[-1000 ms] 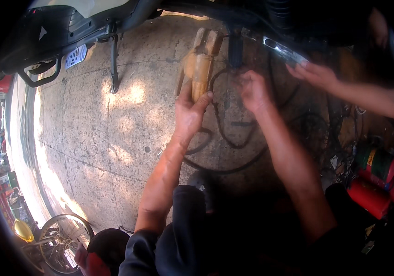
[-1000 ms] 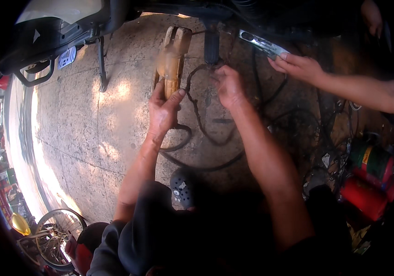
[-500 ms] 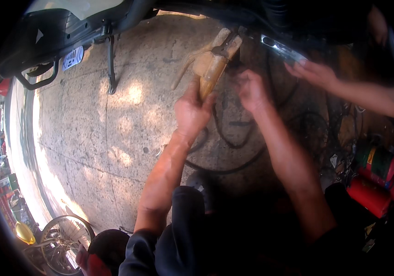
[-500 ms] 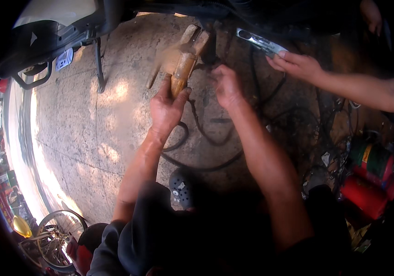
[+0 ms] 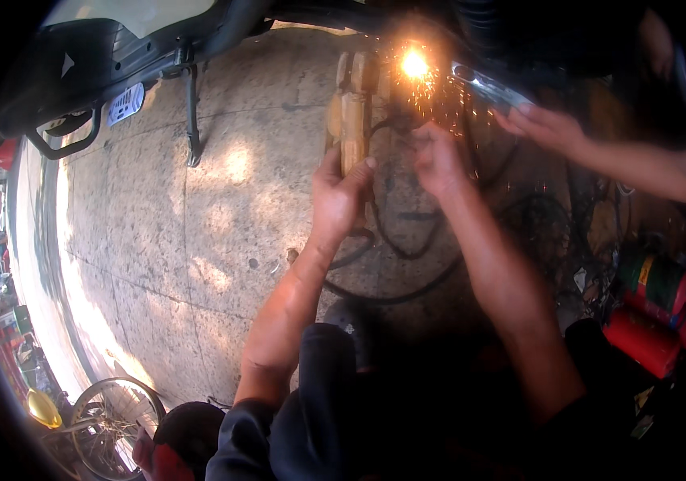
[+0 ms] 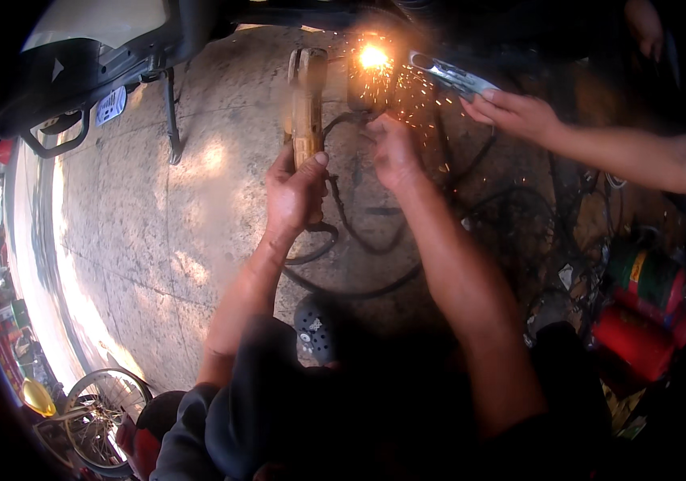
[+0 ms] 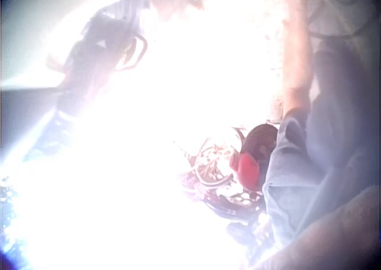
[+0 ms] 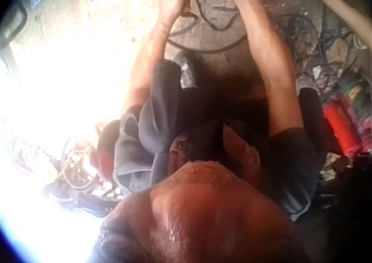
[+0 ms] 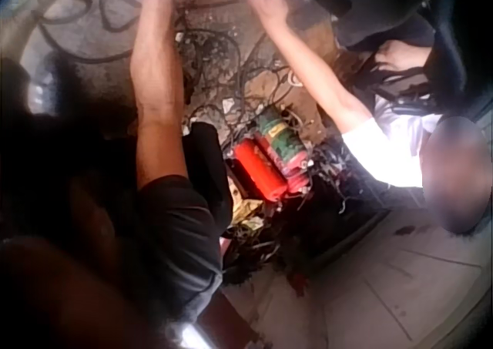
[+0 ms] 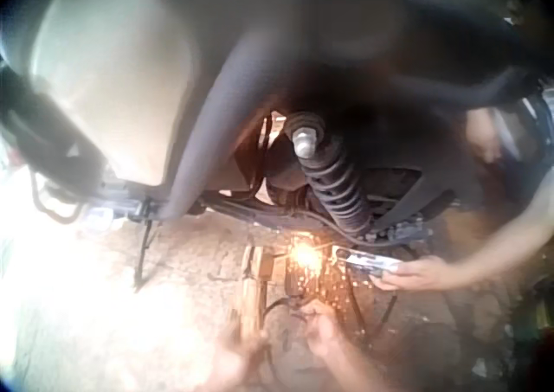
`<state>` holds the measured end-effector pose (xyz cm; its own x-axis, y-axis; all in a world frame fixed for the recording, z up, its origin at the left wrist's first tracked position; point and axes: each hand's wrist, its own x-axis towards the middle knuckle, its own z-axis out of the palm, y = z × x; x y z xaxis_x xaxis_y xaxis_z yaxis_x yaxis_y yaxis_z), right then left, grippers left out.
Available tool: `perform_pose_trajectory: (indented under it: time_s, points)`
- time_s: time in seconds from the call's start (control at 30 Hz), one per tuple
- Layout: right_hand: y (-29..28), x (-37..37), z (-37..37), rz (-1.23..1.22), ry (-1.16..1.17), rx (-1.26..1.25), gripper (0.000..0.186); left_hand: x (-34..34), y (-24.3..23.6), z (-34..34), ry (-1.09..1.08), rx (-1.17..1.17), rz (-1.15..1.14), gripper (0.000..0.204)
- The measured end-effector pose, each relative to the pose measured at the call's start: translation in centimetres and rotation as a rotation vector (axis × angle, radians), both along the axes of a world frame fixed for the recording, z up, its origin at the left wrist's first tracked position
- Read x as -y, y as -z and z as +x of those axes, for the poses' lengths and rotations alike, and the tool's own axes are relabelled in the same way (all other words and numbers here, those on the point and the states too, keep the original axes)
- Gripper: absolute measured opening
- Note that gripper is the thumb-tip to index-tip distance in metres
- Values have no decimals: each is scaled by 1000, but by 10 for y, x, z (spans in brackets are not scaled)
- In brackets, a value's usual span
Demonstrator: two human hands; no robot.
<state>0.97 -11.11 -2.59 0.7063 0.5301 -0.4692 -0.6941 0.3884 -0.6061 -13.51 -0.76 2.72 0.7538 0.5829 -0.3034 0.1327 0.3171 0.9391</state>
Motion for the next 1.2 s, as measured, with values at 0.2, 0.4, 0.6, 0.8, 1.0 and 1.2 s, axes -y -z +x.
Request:
perform_pose_trajectory:
  time_s: [0.2, 0.4, 0.6, 0.8, 1.0, 1.2]
  points:
    - [5, 1, 2, -30, 12, -5, 5, -9, 21, -16, -48, 50, 441, 56]
    - [-8, 0, -3, 9, -1, 24, 7, -15, 19, -16, 22, -6, 443, 59]
    - [-4, 0, -3, 4, 15, 15, 8, -22, 37, -13, -2, -23, 855, 61]
    - [-2, 0, -3, 33, -6, 12, 6, -15, 18, -9, 6, -150, 1101, 60]
    - [17, 8, 5, 93, -1, 17, 11, -8, 7, -5, 104, -242, 1380, 61]
    - [6, 1, 2, 24, -39, 27, 10, -2, 7, -7, 55, -330, 1046, 63]
